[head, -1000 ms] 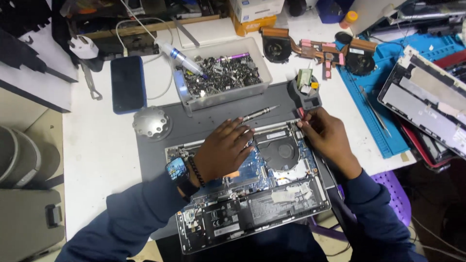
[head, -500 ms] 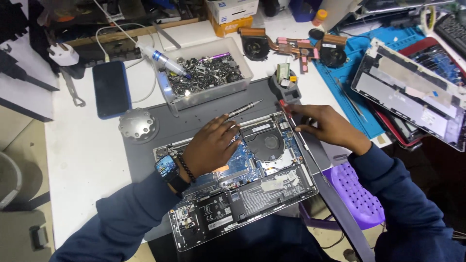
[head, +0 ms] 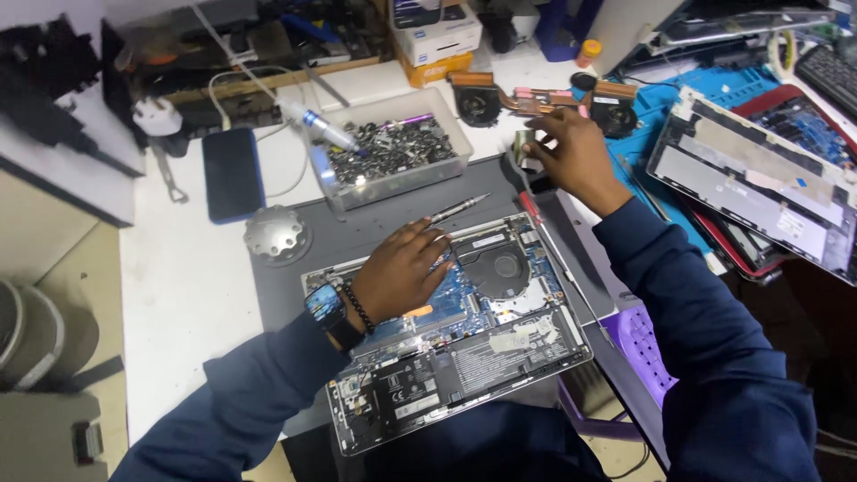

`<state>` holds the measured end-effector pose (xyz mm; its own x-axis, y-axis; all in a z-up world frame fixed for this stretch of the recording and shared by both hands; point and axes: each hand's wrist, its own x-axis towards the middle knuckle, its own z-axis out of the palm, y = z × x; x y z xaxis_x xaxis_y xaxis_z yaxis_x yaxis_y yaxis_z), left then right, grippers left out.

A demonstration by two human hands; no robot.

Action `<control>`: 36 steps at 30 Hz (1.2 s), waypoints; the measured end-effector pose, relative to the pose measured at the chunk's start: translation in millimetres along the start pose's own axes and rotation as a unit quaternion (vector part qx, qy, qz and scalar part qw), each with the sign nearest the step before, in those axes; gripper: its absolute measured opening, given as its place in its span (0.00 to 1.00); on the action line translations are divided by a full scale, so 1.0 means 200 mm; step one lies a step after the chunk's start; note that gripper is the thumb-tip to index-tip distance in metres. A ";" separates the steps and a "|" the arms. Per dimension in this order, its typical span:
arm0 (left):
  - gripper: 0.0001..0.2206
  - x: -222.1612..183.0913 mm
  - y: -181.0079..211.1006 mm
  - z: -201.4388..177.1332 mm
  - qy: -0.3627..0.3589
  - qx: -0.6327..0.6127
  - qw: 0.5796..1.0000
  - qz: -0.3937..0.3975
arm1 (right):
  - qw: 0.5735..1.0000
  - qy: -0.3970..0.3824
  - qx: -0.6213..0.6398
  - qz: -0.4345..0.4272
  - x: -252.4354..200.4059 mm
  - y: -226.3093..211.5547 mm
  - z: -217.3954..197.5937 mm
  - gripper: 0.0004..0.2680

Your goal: Repairing a laptop by unscrewing components and disconnecting cables on the motherboard

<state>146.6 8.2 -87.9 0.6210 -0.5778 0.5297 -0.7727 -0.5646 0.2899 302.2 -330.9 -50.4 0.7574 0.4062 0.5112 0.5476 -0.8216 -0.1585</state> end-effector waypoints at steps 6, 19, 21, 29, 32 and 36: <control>0.17 -0.02 -0.03 0.04 0.013 0.019 1.000 0.012 | 0.999 -0.015 0.003 0.033 0.00 0.13 0.07 0.09; 0.19 -0.02 -0.01 0.03 -0.017 -0.004 1.000 0.003 | 0.966 -0.056 0.218 0.129 -0.03 -0.27 -0.45 0.03; 0.19 -0.02 -0.01 0.03 -0.028 0.008 1.000 0.000 | 0.931 -0.025 0.334 0.145 -0.08 -0.32 -0.48 0.05; 0.16 0.01 0.01 -0.01 0.023 0.025 0.999 0.001 | 0.788 -0.036 0.566 0.240 -0.26 -0.67 -0.39 0.18; 0.14 0.01 0.04 -0.06 0.072 -0.048 0.996 -0.022 | 0.757 -0.077 0.606 0.231 -0.27 -0.81 -0.34 0.23; 0.17 0.02 0.13 -0.28 0.098 -0.216 0.969 -0.065 | 0.718 -0.134 0.642 0.232 -0.30 -0.92 -0.24 0.23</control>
<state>121.4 23.6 -33.0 0.7122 -0.3715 0.5957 -0.6993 -0.3017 0.6480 139.3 -223.0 -10.6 0.9115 0.4113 -0.0020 -0.0396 0.0829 -0.9958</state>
